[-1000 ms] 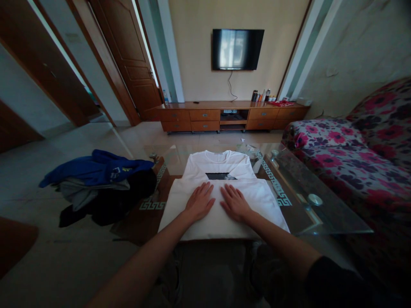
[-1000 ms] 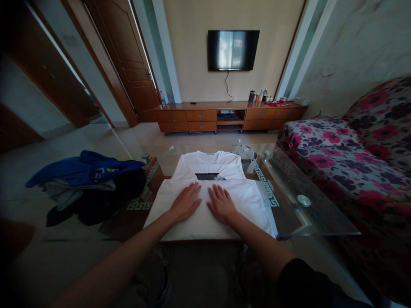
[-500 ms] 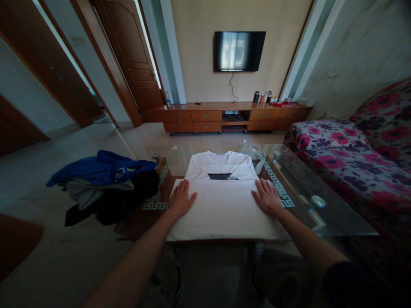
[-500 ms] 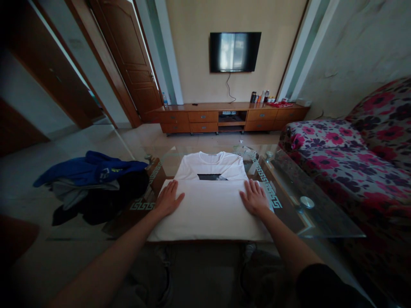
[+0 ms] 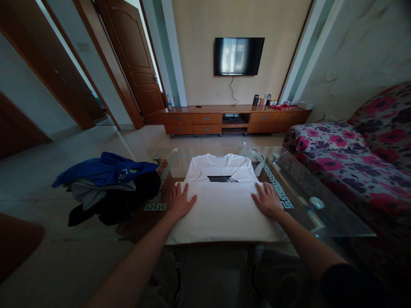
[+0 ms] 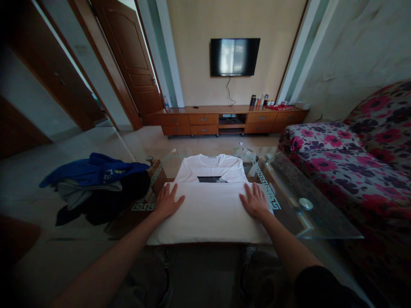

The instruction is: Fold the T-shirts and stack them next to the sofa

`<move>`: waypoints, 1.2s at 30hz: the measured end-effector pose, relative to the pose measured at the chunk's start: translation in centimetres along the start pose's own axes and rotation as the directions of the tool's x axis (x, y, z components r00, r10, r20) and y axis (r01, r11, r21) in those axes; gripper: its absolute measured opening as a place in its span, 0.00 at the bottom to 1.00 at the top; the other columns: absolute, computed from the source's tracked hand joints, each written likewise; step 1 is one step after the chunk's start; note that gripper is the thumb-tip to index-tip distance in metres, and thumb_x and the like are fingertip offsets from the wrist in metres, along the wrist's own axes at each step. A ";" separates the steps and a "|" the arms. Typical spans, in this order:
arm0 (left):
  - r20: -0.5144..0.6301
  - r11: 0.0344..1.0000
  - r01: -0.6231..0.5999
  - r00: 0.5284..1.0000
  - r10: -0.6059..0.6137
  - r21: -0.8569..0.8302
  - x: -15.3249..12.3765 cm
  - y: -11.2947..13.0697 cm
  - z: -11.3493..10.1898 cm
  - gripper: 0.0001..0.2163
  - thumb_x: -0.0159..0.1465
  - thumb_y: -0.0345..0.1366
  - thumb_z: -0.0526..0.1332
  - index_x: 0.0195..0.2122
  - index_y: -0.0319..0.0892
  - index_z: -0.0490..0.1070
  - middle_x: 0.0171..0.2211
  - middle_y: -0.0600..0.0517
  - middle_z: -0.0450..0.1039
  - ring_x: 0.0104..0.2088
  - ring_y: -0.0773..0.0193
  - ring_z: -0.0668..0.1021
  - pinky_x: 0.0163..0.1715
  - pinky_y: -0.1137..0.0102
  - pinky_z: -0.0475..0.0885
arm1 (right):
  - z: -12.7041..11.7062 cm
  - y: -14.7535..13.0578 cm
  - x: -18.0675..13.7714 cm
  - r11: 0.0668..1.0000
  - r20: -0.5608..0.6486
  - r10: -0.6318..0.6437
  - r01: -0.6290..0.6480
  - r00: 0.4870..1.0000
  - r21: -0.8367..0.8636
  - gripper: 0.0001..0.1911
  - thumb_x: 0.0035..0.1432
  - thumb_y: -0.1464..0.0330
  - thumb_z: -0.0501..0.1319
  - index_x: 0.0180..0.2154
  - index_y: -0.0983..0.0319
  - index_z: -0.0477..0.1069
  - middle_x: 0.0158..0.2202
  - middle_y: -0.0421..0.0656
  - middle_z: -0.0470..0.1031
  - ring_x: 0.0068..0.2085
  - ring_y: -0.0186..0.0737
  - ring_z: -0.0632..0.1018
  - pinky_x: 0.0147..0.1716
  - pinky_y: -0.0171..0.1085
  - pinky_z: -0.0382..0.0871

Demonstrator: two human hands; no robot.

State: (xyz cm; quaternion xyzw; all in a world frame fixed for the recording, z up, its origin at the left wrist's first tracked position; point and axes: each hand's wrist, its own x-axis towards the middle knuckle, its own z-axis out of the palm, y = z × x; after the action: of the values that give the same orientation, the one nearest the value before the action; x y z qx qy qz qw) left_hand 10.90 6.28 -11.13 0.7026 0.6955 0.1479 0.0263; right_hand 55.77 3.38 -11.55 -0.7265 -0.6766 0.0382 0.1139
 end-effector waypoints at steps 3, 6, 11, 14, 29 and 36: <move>0.023 1.000 0.028 0.999 -0.028 -0.010 0.2 -0.9 0.2 0.38 0.66 0.57 0.53 0.72 0.41 0.54 0.74 0.37 0.44 0.72 0.39 0.50 0.68 0.48 0.48 | 0.2 0.1 0.1 1.000 -0.007 0.003 -0.002 1.000 0.012 0.40 0.67 0.44 0.45 0.72 0.58 0.52 0.75 0.51 0.43 0.74 0.55 0.43 0.69 0.56 0.43; 0.009 0.998 0.054 0.999 -0.054 -0.024 1.0 -1.5 0.3 0.38 0.67 0.55 0.52 0.72 0.36 0.51 0.73 0.35 0.45 0.73 0.43 0.51 0.69 0.51 0.47 | 0.6 0.4 1.1 0.997 -0.040 0.065 -0.064 0.997 0.033 0.42 0.68 0.44 0.42 0.72 0.63 0.51 0.75 0.56 0.42 0.74 0.57 0.44 0.69 0.57 0.42; -0.053 0.992 0.113 0.992 -0.116 -0.049 3.6 -0.9 -0.2 0.34 0.70 0.52 0.49 0.69 0.32 0.54 0.71 0.33 0.52 0.72 0.46 0.52 0.69 0.54 0.46 | 0.6 1.3 4.8 0.984 -0.159 0.156 -0.139 0.975 0.111 0.42 0.69 0.48 0.42 0.68 0.74 0.55 0.70 0.65 0.52 0.72 0.61 0.51 0.68 0.56 0.47; -0.073 0.991 0.107 0.991 -0.113 -0.081 5.9 0.0 -0.5 0.29 0.70 0.48 0.50 0.67 0.34 0.58 0.68 0.33 0.58 0.70 0.45 0.57 0.68 0.54 0.50 | 0.3 0.9 7.7 0.984 -0.219 0.127 -0.095 0.967 0.153 0.38 0.67 0.53 0.47 0.65 0.76 0.58 0.64 0.67 0.62 0.67 0.62 0.61 0.65 0.53 0.54; 0.009 0.975 0.120 0.993 -0.121 -0.185 17.2 -1.4 2.7 0.24 0.65 0.40 0.60 0.63 0.46 0.67 0.57 0.42 0.73 0.59 0.47 0.72 0.60 0.55 0.62 | 2.7 -0.9 19.6 0.912 -0.207 0.334 -0.261 0.920 0.315 0.32 0.57 0.63 0.59 0.60 0.72 0.63 0.53 0.60 0.72 0.57 0.56 0.72 0.58 0.47 0.63; -0.034 0.969 -0.006 0.999 -0.003 -0.247 19.5 -0.5 4.4 0.24 0.64 0.33 0.59 0.63 0.41 0.68 0.60 0.41 0.70 0.62 0.51 0.69 0.66 0.58 0.55 | 3.6 -1.3 21.6 0.901 -0.149 0.291 -0.218 0.945 0.375 0.30 0.56 0.65 0.62 0.60 0.65 0.64 0.54 0.56 0.73 0.56 0.55 0.72 0.60 0.52 0.59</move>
State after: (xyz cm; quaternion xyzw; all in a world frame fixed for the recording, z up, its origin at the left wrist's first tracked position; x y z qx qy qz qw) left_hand 11.24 26.28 -12.12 0.6918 0.6715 0.2453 0.1016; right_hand 55.50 25.23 -12.60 -0.7766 -0.5424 0.1002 0.3044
